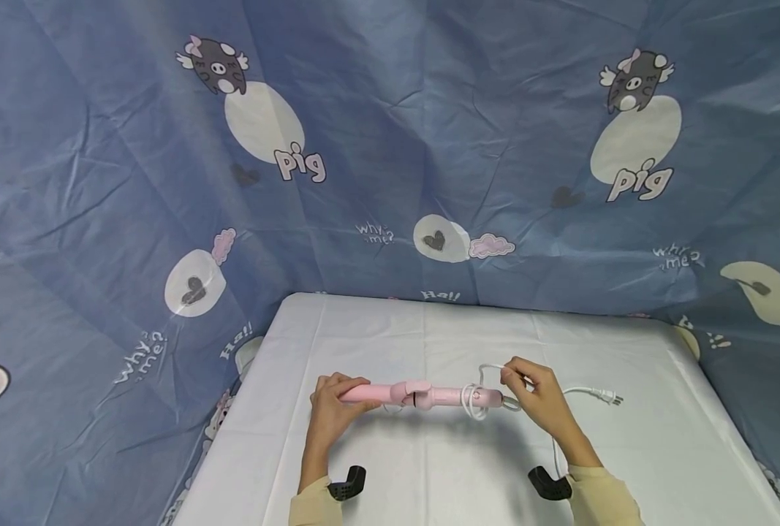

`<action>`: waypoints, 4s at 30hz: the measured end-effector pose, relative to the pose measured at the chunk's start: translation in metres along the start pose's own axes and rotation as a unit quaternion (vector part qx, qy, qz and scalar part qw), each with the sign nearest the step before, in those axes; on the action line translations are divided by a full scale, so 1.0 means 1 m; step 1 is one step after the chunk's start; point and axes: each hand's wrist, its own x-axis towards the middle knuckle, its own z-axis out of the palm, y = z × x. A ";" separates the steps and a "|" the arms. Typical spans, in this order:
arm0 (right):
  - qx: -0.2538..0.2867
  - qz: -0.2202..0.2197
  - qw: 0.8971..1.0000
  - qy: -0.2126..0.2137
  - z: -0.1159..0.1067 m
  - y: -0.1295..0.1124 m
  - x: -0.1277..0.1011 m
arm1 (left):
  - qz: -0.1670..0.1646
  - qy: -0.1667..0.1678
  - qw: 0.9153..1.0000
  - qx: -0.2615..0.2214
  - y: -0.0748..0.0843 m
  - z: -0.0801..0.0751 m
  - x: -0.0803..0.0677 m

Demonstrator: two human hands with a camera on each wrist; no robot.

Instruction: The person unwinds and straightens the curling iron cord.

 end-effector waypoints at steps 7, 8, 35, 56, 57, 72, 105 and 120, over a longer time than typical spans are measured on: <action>-0.023 -0.001 1.000 -0.003 -0.002 0.007 0.005 | 0.014 0.003 1.000 -0.005 -0.001 0.000 -0.002; -0.024 0.003 1.000 -0.004 -0.002 0.008 0.006 | 0.015 0.003 1.000 -0.004 -0.001 0.000 -0.002; -0.051 0.098 0.994 -0.026 -0.005 0.034 0.009 | 0.015 0.003 1.000 -0.009 -0.002 0.000 -0.001; -0.051 0.187 0.973 -0.124 0.016 0.113 -0.016 | 0.014 -0.001 0.999 -0.040 -0.003 -0.001 0.002; -0.051 0.184 0.973 -0.127 0.017 0.112 -0.017 | 0.016 -0.001 0.999 -0.041 -0.003 -0.001 0.002; -0.055 0.035 0.990 -0.121 0.024 0.089 -0.029 | -0.019 0.011 0.998 -0.065 0.000 -0.006 0.003; -0.121 0.152 0.980 -0.035 0.056 0.102 -0.071 | -0.026 0.041 0.997 -0.060 -0.001 -0.004 0.004; -0.017 0.073 0.997 0.002 0.075 0.060 -0.087 | -0.024 0.075 0.996 -0.050 -0.001 0.000 0.005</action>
